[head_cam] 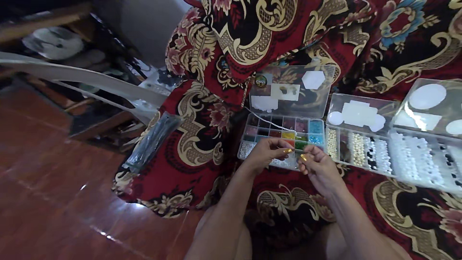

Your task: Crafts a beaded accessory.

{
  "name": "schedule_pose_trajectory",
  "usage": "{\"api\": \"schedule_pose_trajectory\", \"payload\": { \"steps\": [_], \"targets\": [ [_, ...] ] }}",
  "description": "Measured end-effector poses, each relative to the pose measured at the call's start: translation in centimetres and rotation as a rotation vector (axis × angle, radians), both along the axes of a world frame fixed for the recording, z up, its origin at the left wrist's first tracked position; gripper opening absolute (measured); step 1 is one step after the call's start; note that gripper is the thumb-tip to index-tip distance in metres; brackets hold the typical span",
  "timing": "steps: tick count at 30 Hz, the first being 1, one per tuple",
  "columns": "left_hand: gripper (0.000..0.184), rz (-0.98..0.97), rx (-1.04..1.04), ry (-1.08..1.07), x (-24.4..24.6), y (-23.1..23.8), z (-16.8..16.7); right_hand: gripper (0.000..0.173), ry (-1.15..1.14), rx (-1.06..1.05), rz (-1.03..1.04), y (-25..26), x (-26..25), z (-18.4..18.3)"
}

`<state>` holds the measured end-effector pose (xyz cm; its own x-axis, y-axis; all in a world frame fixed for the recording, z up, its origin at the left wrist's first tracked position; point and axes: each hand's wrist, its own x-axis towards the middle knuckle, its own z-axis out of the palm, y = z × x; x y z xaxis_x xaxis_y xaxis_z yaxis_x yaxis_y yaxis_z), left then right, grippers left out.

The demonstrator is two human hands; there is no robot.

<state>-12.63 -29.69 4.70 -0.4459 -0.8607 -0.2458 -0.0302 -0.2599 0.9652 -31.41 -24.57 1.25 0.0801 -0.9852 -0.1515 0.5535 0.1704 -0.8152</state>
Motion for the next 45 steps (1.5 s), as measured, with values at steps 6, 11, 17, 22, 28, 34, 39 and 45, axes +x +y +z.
{"api": "schedule_pose_trajectory", "payload": {
  "steps": [6, 11, 17, 22, 28, 34, 39, 45],
  "targets": [
    [0.018, -0.04, 0.103, 0.012, -0.3, 0.2, 0.0, 0.019, 0.044, -0.071, -0.053, 0.0, 0.1, 0.0],
    [0.013, -0.038, 0.087, 0.066, -1.2, 0.7, -0.3, 0.018, 0.101, -0.071, -0.053, 0.0, 0.3, -0.1],
    [0.008, -0.025, -0.002, 0.05, -1.5, 0.8, -0.5, 0.016, 0.173, -0.049, -0.027, 0.1, 0.3, 0.2],
    [0.007, -0.005, -0.076, 0.008, -1.7, 0.5, -0.6, 0.011, 0.245, -0.07, -0.007, 0.1, 0.3, 0.1],
    [0.007, -0.001, -0.143, 0.009, -1.9, 0.3, -0.9, 0.008, 0.342, -0.078, -0.012, 0.2, 0.3, 0.0],
    [0.008, 0.053, -0.153, 0.046, -2.1, 0.4, -0.7, 0.01, 0.342, -0.088, -0.063, 0.1, 0.3, 0.1],
    [0.008, 0.162, -0.054, 0.026, -1.9, 0.4, -0.2, 0.014, 0.251, -0.158, -0.153, 0.0, 0.2, 0.0],
    [0.011, 0.028, 0.048, 0.005, -1.6, 0.4, -0.1, 0.016, 0.264, -0.197, -0.161, 0.0, 0.2, -0.1]
  ]
}}
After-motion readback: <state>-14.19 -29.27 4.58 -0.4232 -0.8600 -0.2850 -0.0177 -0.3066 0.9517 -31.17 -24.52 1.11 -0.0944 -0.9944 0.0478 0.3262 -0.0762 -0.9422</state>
